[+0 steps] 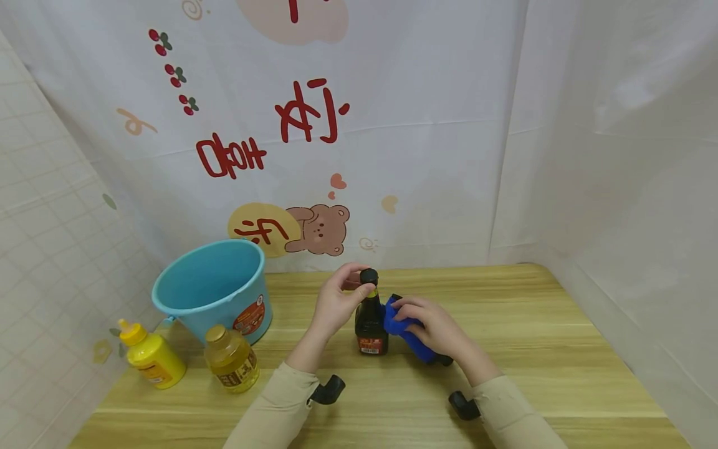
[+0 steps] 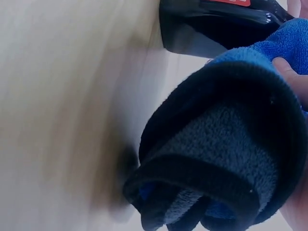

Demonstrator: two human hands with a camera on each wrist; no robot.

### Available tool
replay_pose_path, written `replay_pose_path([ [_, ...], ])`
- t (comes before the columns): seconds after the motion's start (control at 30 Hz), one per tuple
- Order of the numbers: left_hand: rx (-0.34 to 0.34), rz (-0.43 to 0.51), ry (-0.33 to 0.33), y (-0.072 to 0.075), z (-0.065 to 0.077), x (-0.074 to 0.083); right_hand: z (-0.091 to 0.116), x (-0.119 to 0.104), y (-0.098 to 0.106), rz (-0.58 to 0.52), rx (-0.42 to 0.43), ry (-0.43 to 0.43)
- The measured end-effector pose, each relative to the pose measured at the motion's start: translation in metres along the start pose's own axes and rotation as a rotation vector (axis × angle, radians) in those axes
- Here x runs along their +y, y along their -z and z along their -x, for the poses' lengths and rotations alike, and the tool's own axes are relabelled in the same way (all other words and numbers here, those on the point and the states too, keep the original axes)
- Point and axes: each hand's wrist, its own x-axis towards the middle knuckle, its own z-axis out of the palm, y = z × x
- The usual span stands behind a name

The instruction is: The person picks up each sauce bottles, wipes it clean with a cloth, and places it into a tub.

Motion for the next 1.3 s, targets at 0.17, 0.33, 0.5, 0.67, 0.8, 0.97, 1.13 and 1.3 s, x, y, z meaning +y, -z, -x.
replay_pose_path([
  [0.17, 0.003, -0.003, -0.006, 0.0004, -0.0003, -0.0005, 0.0015, 0.0024, 0.0, 0.0, -0.026, -0.001],
  [0.33, 0.001, -0.001, -0.001, 0.0002, -0.001, -0.0009, 0.002, 0.0031, 0.001, -0.013, -0.047, -0.008],
  [0.5, -0.001, 0.004, -0.003, 0.0002, -0.0016, -0.0016, 0.0018, 0.0026, 0.0021, -0.012, -0.059, -0.008],
  [0.67, -0.002, 0.015, -0.005, 0.0009, -0.001, -0.0012, 0.0017, 0.0039, 0.0021, -0.008, -0.066, 0.009],
  [0.8, -0.005, 0.018, -0.005, 0.001, -0.0005, -0.0006, 0.0029, 0.0056, 0.0007, 0.014, -0.089, 0.019],
  [0.97, -0.005, 0.017, -0.004, 0.0012, -0.0004, -0.0006, 0.004, 0.0055, -0.0008, 0.038, -0.129, 0.008],
  [1.13, -0.004, 0.013, -0.004, 0.001, -0.0007, -0.0011, 0.0033, 0.0057, -0.0006, 0.041, -0.172, 0.01],
  [1.3, -0.003, 0.004, 0.017, 0.0005, -0.0009, -0.0012, 0.0052, 0.0105, -0.0038, 0.066, -0.228, 0.02],
])
